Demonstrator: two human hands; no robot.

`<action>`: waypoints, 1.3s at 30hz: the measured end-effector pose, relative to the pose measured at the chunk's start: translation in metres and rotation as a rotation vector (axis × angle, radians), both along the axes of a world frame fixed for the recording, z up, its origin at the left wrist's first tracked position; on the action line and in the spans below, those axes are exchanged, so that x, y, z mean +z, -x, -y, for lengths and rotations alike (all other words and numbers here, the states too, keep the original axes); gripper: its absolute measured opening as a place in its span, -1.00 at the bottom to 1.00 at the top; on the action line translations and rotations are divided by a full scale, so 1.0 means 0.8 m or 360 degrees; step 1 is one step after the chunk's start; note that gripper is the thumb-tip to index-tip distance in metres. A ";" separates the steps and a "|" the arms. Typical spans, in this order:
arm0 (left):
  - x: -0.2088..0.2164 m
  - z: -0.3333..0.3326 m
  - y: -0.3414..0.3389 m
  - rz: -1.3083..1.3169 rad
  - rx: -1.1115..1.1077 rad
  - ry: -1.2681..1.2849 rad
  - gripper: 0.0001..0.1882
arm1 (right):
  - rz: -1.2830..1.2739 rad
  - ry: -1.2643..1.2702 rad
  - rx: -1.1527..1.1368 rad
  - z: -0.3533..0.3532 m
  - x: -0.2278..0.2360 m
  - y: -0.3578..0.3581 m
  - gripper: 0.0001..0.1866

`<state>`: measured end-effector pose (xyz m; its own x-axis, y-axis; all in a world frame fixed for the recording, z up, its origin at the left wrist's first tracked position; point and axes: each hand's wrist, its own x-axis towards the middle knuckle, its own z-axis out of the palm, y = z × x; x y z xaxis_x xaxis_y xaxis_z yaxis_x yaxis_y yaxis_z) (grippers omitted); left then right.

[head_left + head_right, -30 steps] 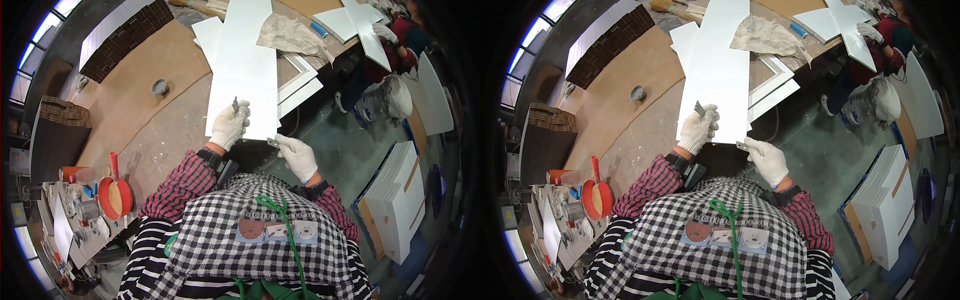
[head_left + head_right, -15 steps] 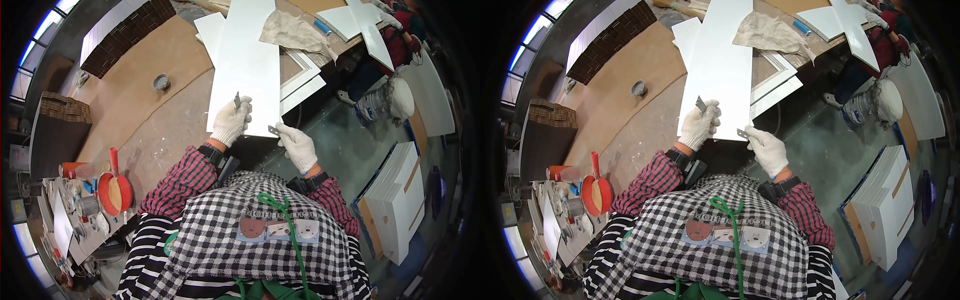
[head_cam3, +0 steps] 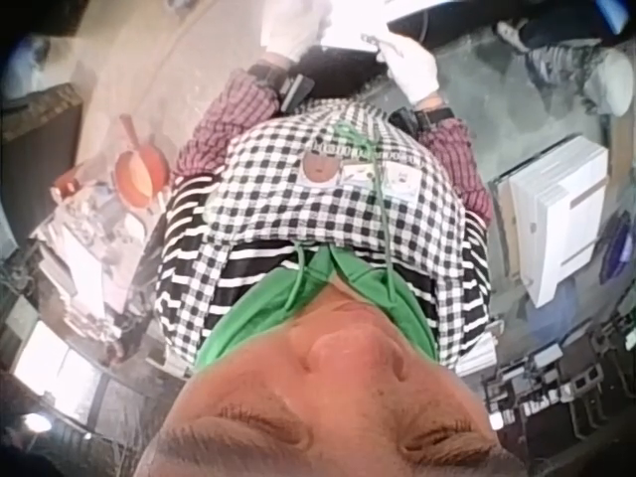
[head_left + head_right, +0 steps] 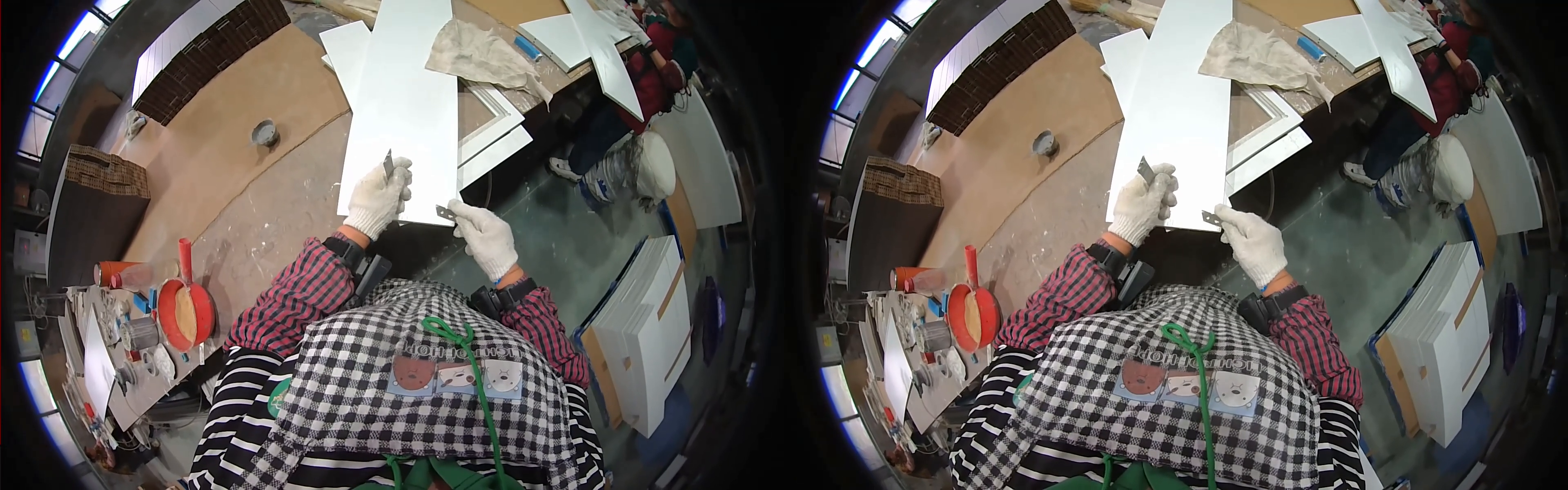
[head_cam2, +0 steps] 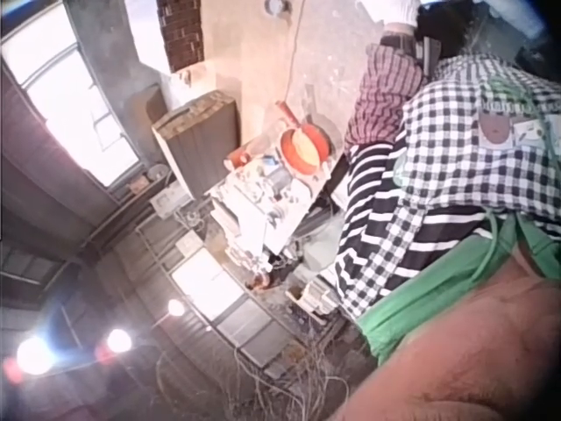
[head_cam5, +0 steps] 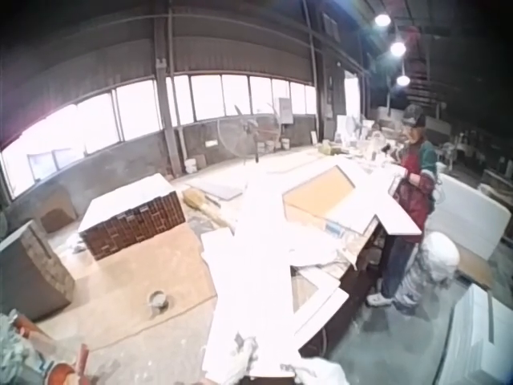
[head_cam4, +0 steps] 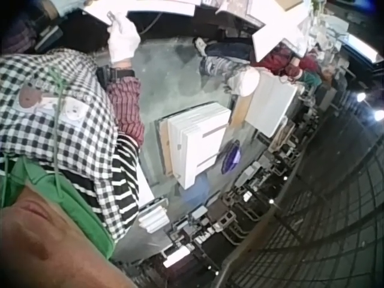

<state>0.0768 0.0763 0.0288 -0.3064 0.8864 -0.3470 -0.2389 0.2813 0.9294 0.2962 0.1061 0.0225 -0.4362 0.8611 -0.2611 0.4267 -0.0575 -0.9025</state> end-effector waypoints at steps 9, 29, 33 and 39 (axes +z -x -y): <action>-0.007 -0.002 0.002 0.0067 0.0002 -0.0037 -0.70 | -0.0036 0.0036 -0.0042 0.002 -0.002 0.004 -0.69; -0.002 -0.002 0.000 0.0050 0.0006 -0.0014 -0.70 | 0.0065 0.0078 -0.0055 0.005 -0.010 0.000 -0.69; -0.004 -0.001 0.000 0.0106 0.0028 -0.0020 -0.70 | 0.0026 0.0096 -0.0025 0.003 -0.010 -0.001 -0.69; -0.009 -0.001 0.001 0.0108 0.0013 -0.0010 -0.69 | 0.0050 0.0194 -0.0055 0.006 0.004 -0.002 -0.69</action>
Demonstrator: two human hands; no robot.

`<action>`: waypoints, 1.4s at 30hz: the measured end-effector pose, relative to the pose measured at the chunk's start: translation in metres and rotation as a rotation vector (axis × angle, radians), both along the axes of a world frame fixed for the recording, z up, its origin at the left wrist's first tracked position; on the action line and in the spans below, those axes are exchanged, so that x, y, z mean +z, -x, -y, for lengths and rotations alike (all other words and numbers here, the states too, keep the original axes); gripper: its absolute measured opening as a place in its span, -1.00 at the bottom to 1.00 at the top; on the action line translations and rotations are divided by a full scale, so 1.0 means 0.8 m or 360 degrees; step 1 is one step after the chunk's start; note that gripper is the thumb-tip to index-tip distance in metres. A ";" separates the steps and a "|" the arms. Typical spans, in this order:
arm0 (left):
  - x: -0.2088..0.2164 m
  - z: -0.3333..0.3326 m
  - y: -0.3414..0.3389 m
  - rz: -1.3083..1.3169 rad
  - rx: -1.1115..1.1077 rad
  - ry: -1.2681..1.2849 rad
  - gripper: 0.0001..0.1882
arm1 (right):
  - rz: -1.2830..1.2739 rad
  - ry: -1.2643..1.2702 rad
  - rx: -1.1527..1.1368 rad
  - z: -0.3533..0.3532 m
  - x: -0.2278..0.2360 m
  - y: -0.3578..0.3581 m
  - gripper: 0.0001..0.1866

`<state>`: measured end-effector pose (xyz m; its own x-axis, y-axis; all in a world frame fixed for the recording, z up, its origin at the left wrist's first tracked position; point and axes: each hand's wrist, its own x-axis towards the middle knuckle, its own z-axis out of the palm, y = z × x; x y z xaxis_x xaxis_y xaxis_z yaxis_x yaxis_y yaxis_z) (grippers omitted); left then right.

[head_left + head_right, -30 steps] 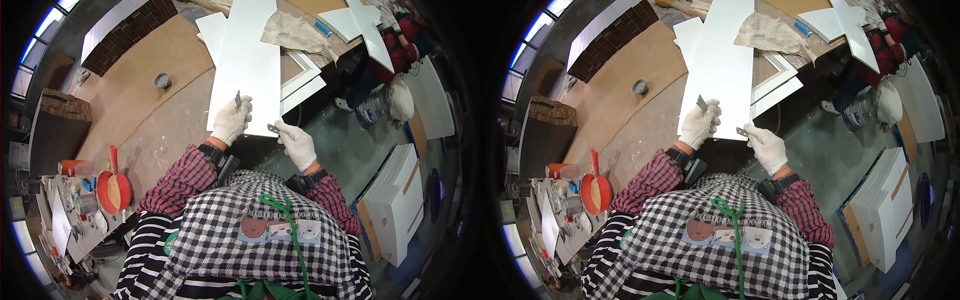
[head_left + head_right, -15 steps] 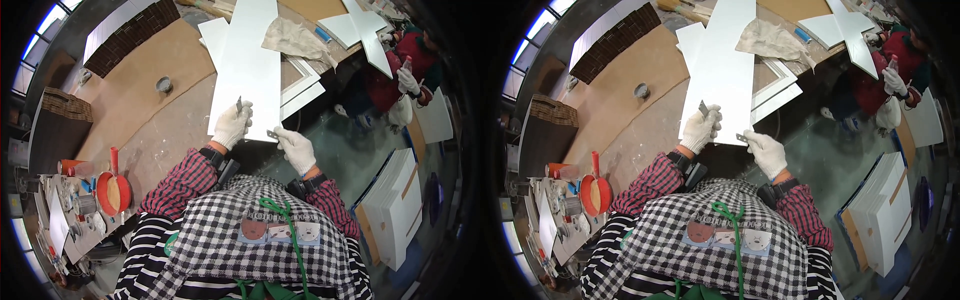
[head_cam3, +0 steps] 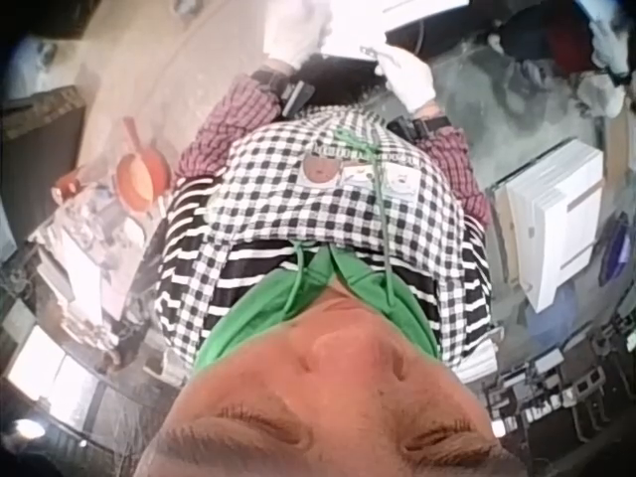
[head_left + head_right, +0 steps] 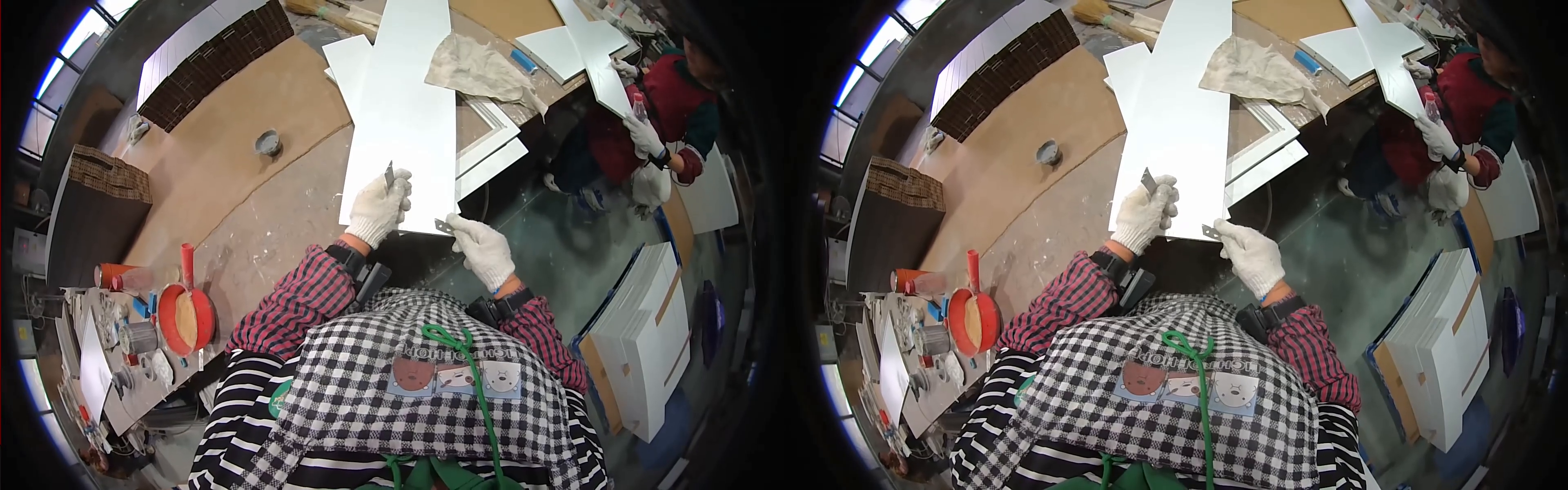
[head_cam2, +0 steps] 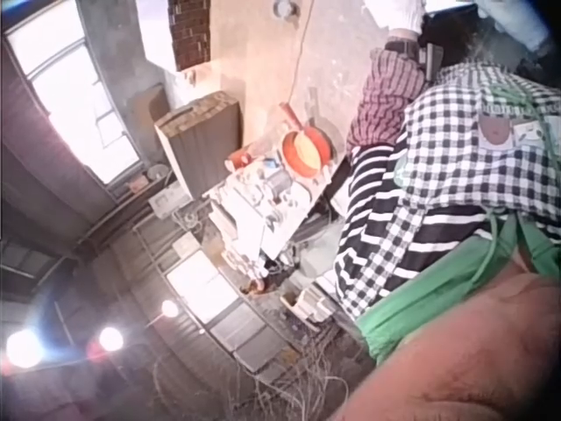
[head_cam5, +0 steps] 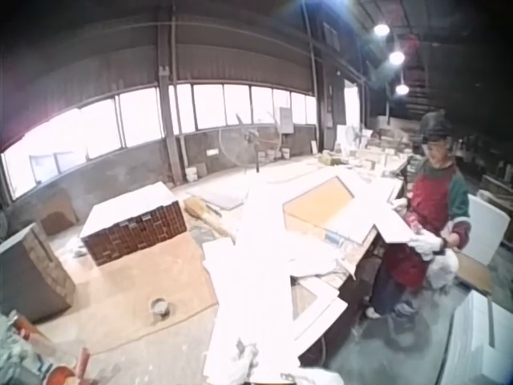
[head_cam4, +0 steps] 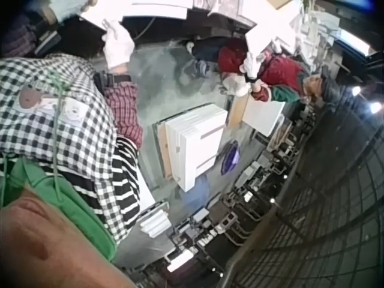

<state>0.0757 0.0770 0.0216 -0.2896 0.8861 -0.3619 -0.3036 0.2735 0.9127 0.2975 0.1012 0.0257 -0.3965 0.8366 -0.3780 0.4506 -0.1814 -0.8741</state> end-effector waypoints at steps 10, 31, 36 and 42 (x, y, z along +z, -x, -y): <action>0.000 0.001 0.001 -0.0027 -0.0006 -0.0051 -0.69 | -0.0178 0.0092 -0.0259 0.004 0.001 -0.012 -0.66; 0.004 0.002 -0.001 -0.0006 0.0026 -0.0024 -0.69 | -0.0033 -0.0557 0.0142 -0.005 -0.029 -0.004 -0.70; 0.002 0.002 0.000 -0.0003 0.0017 -0.0029 -0.69 | -0.0052 -0.0522 0.0147 -0.005 -0.028 -0.006 -0.70; 0.002 0.002 0.000 -0.0002 0.0014 -0.0044 -0.70 | 0.0085 -0.0399 0.0180 -0.005 -0.020 -0.008 -0.68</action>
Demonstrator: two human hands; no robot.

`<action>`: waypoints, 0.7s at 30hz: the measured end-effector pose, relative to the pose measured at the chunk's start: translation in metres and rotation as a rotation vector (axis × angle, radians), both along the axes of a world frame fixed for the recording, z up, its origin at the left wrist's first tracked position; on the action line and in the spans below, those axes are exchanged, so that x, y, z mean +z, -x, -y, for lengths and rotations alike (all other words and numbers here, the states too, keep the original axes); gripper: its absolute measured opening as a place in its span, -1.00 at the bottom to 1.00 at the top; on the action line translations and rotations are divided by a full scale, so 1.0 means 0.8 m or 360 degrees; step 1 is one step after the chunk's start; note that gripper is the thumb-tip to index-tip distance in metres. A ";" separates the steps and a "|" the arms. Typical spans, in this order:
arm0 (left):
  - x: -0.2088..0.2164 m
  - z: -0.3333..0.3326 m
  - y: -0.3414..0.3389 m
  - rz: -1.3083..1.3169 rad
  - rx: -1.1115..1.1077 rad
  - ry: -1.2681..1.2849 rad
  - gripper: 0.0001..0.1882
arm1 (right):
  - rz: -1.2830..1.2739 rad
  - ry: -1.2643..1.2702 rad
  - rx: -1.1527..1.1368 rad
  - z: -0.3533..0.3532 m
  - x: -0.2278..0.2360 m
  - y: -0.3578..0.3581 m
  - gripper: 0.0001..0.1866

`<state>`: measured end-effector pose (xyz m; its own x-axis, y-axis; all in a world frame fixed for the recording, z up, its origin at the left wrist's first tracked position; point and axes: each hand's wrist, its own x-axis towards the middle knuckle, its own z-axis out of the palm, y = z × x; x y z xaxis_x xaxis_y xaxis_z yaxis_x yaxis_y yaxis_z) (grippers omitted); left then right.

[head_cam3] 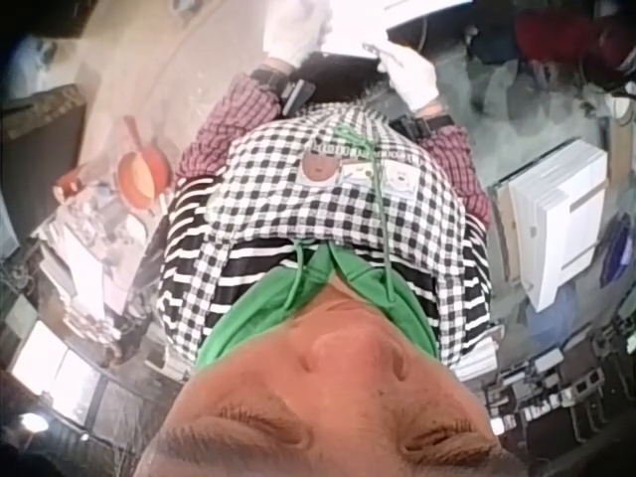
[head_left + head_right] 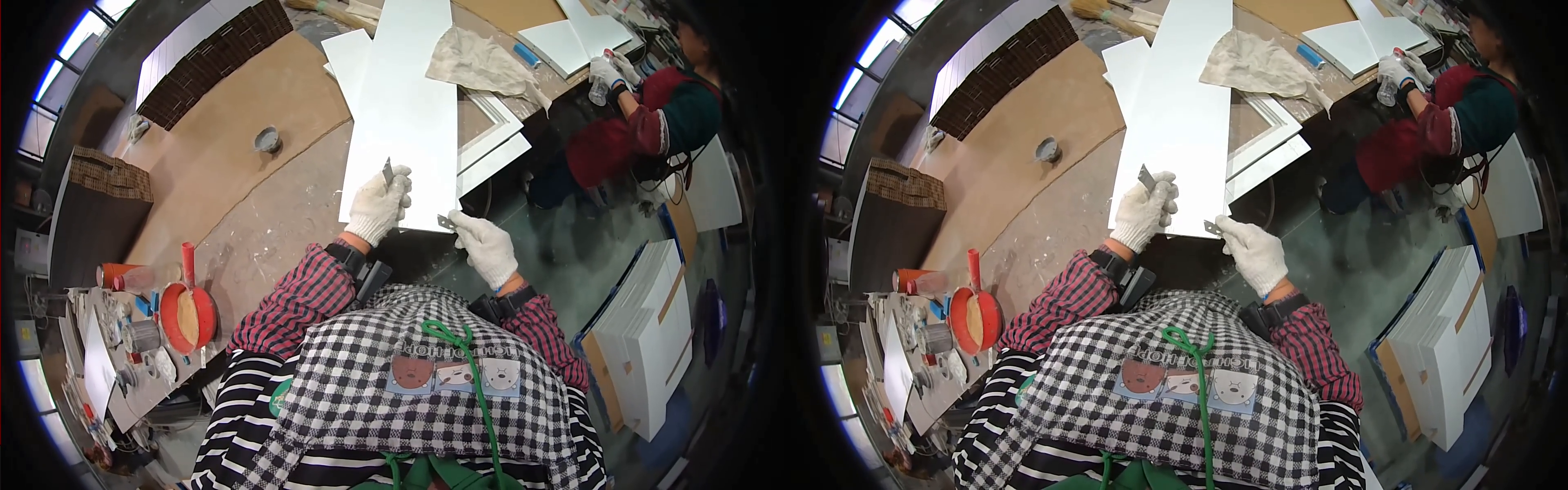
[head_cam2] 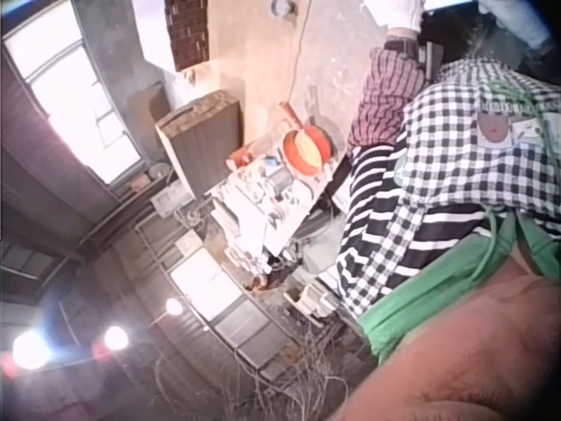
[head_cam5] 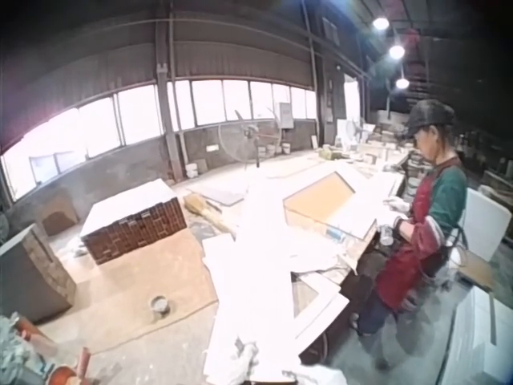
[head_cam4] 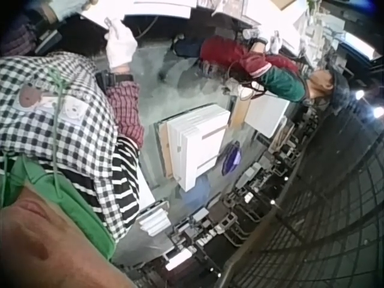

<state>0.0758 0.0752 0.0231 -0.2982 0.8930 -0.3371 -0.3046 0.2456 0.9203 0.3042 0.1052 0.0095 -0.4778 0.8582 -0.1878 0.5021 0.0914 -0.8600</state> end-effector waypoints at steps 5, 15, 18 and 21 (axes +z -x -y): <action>-0.006 -0.002 0.003 -0.0051 -0.0011 0.0028 -0.68 | -0.0151 0.0349 -0.0163 0.007 0.004 0.001 -0.69; -0.009 -0.002 0.000 0.0022 0.0001 -0.0001 -0.70 | -0.0121 0.0590 -0.0161 0.010 0.019 -0.008 -0.69; -0.006 -0.001 0.000 -0.0025 0.0012 0.0003 -0.70 | 0.0076 0.0621 0.0064 0.023 0.016 -0.031 -0.66; -0.011 0.000 0.004 -0.0036 0.0006 -0.0020 -0.71 | 0.0150 0.0712 0.0120 0.032 0.024 -0.043 -0.59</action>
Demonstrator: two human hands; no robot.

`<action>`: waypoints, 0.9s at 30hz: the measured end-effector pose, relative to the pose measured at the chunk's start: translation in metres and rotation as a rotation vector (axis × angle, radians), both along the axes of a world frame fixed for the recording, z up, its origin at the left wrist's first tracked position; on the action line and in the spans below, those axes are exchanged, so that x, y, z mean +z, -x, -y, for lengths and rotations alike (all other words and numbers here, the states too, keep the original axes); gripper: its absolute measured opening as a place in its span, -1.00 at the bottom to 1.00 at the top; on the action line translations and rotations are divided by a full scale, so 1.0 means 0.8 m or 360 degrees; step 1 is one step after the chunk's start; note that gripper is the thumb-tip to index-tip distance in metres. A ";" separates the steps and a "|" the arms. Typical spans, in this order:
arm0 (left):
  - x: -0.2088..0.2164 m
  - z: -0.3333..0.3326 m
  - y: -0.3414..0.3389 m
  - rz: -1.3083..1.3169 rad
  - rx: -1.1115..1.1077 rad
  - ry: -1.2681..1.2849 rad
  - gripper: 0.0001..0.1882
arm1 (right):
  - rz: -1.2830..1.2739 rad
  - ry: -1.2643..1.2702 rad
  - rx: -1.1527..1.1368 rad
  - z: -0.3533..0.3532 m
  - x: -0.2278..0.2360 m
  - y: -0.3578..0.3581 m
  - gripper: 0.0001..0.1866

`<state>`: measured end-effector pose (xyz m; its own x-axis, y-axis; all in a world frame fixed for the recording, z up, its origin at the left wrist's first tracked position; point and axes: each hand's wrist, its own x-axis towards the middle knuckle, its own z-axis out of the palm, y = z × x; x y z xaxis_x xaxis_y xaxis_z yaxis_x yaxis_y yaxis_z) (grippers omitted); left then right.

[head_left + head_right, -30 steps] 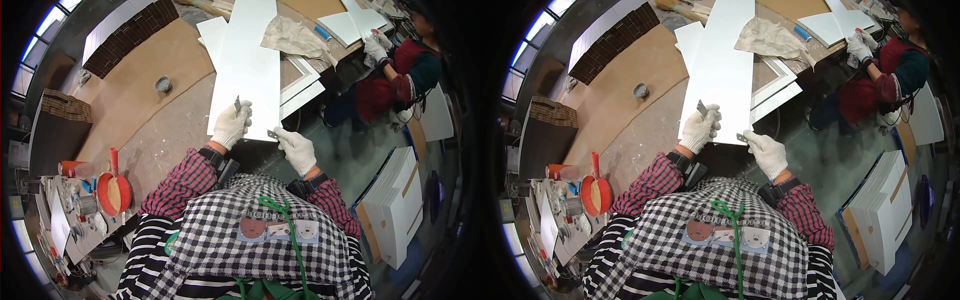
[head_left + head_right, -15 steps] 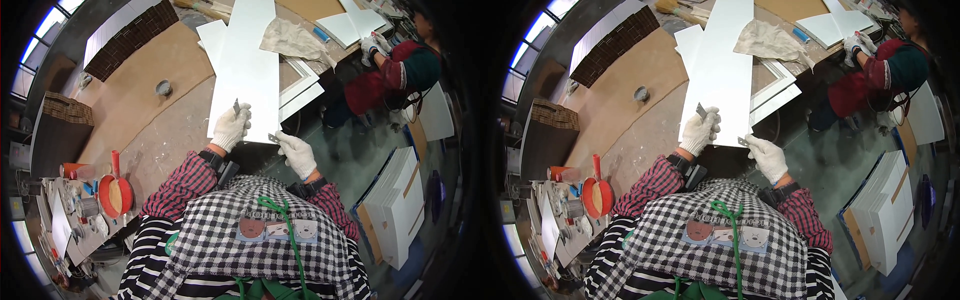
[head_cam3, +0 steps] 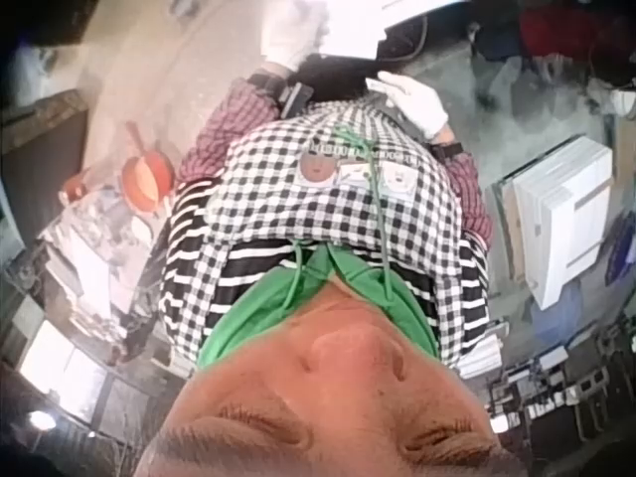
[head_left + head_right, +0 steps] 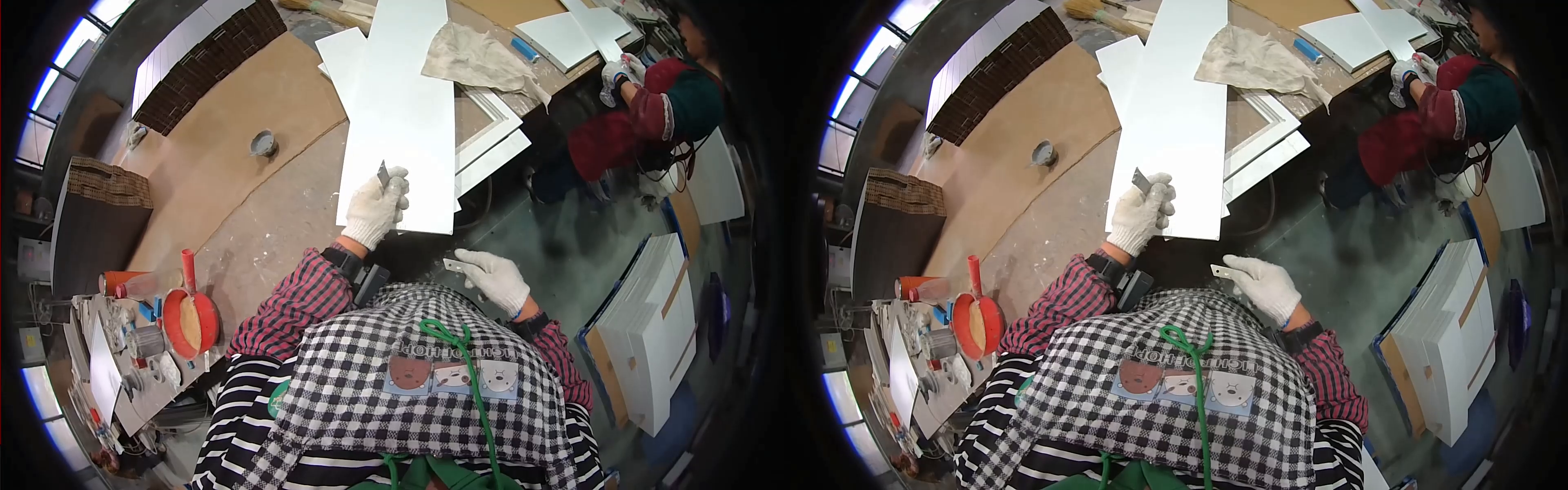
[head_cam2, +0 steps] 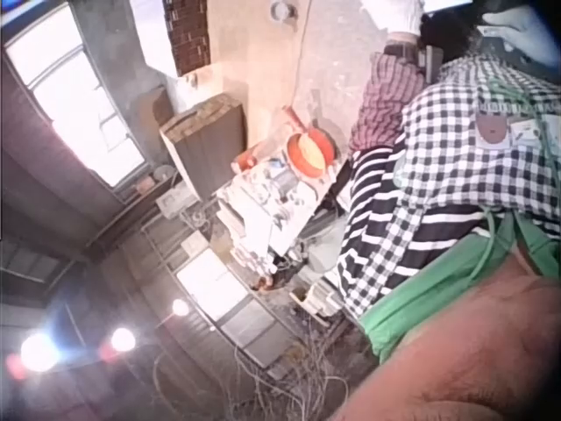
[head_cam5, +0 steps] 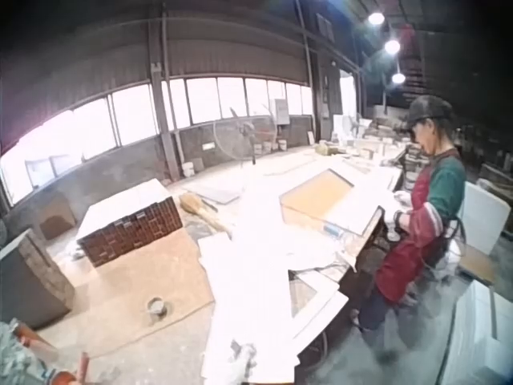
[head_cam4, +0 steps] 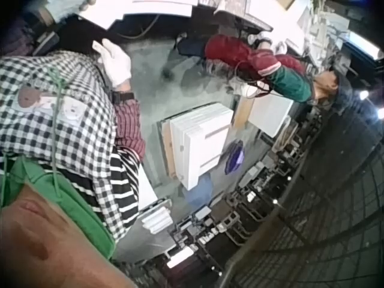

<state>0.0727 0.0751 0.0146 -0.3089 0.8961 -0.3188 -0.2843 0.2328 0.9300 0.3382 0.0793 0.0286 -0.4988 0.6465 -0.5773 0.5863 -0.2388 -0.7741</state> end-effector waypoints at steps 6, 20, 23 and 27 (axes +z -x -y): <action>0.006 -0.002 -0.003 -0.0047 0.0002 0.0056 -0.72 | -0.0381 0.0128 -0.0590 -0.005 -0.015 0.000 -0.72; 0.005 -0.001 -0.003 -0.0005 0.0002 0.0024 -0.69 | -0.0260 -0.0341 -0.0463 -0.022 -0.005 0.048 -0.65; 0.002 -0.001 -0.002 -0.0001 -0.0001 0.0011 -0.69 | -0.0142 -0.0376 -0.0335 -0.025 -0.005 0.044 -0.64; 0.004 -0.002 -0.002 -0.0033 -0.0002 0.0036 -0.69 | -0.0047 -0.0573 -0.0162 -0.030 -0.005 0.042 -0.61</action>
